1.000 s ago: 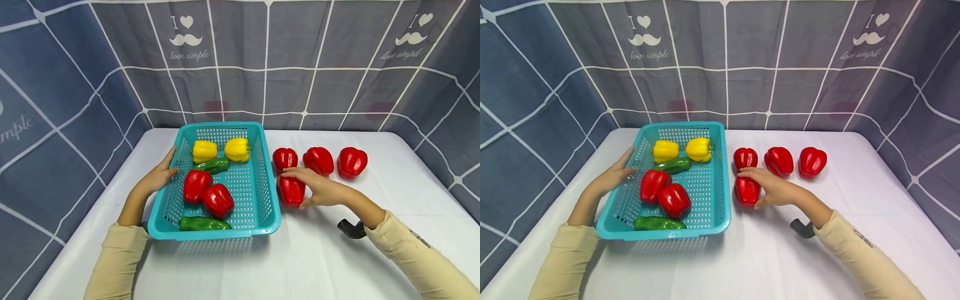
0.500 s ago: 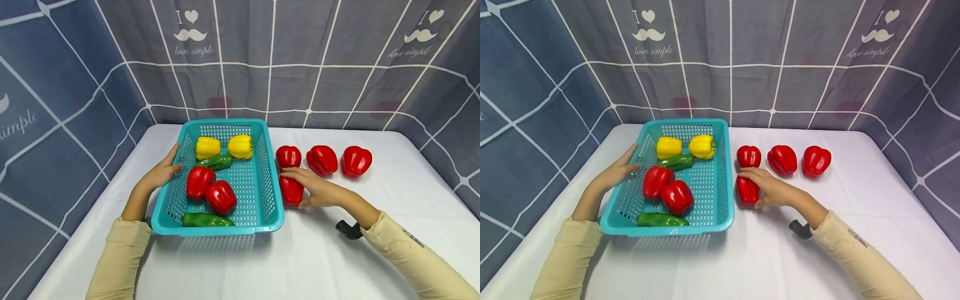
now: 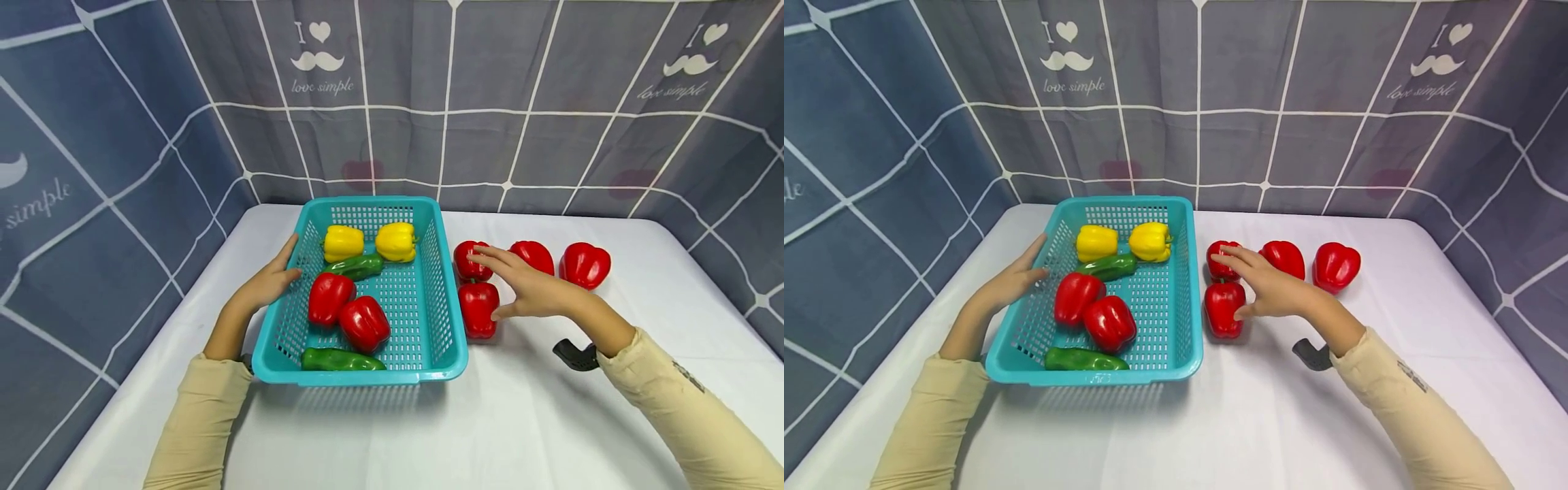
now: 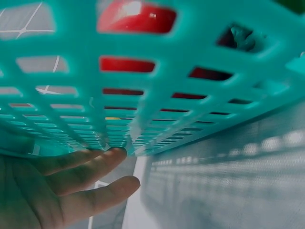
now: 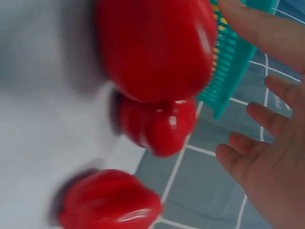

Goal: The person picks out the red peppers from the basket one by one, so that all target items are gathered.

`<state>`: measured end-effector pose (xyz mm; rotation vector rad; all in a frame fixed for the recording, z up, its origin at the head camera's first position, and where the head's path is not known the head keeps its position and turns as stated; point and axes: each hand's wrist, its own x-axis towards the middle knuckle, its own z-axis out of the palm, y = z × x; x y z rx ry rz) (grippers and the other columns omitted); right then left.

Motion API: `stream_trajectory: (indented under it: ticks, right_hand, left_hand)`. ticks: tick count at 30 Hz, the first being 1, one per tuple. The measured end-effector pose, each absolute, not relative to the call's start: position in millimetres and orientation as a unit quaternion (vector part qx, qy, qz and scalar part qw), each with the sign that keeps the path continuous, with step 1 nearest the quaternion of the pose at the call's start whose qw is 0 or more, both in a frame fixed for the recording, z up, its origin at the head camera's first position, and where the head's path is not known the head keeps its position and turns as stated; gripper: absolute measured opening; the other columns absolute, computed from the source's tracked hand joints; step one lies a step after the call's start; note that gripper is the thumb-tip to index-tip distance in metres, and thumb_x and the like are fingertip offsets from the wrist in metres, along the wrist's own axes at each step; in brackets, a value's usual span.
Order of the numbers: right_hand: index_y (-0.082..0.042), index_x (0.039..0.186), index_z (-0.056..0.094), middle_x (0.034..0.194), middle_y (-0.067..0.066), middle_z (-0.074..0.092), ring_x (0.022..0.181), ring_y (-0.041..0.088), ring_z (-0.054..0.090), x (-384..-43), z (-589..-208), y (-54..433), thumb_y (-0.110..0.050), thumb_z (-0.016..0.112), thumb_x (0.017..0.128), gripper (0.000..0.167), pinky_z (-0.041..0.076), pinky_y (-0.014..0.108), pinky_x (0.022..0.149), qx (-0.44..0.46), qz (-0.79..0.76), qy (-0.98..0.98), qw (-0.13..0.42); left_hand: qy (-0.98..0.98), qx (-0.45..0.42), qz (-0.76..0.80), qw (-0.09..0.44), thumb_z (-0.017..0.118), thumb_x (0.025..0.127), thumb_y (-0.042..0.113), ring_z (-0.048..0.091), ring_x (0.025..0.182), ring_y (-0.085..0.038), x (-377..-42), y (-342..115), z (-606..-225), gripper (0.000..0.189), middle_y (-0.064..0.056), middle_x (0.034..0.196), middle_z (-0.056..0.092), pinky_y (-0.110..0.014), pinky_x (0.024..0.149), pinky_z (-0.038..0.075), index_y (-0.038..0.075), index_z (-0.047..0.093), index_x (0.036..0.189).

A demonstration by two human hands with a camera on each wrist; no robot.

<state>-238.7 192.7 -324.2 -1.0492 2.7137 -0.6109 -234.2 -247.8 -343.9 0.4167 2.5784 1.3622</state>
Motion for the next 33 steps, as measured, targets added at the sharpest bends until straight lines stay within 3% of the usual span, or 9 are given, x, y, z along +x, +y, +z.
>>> stream_trajectory:
  ticks: [8, 16, 24, 33]
  right_hand:
    - [-0.017, 0.145, 0.020, 0.150, 0.011, 0.017, 0.136, 0.034, 0.017, -254, -303, 161, -0.025, 0.077, 0.071, 0.094, 0.048, 0.051, 0.087, -0.362, -0.205, 0.905, 0.092]
    - [-0.011, 0.144, 0.021, 0.150, 0.014, 0.016, 0.136, 0.034, 0.018, -259, -295, 133, -0.023, 0.068, 0.080, 0.080, 0.037, 0.055, 0.098, -0.417, -0.217, 0.878, 0.088]
    - [-0.019, 0.145, 0.021, 0.150, 0.008, 0.017, 0.136, 0.028, 0.019, -246, -293, 86, -0.034, 0.074, 0.073, 0.091, 0.048, 0.044, 0.091, -0.445, -0.185, 0.868, 0.124]
    - [-0.021, 0.147, 0.016, 0.152, 0.006, 0.014, 0.138, 0.022, 0.017, -234, -306, 52, -0.038, 0.075, 0.071, 0.097, 0.043, 0.040, 0.098, -0.506, -0.155, 0.832, 0.168]
  left_hand:
    - [0.868, 0.138, 0.466, 0.100, 0.032, 0.089, 0.001, 0.016, 0.132, -0.049, -231, -248, -344, 0.074, -0.022, 0.151, -0.007, -0.057, 0.091, 0.040, 0.008, -0.015, 0.145]
    - [0.877, 0.132, 0.452, 0.098, 0.033, 0.089, 0.003, 0.015, 0.133, -0.047, -231, -250, -346, 0.073, -0.021, 0.152, -0.007, -0.057, 0.093, 0.039, 0.008, -0.014, 0.145]
    - [0.878, 0.127, 0.452, 0.096, 0.034, 0.089, 0.003, 0.011, 0.136, -0.044, -232, -250, -347, 0.073, -0.019, 0.152, -0.007, -0.058, 0.100, 0.030, 0.007, -0.013, 0.145]
    - [0.879, 0.134, 0.448, 0.092, 0.033, 0.090, 0.003, 0.011, 0.135, -0.045, -232, -247, -343, 0.072, -0.021, 0.152, -0.006, -0.059, 0.101, 0.028, 0.005, -0.013, 0.145]
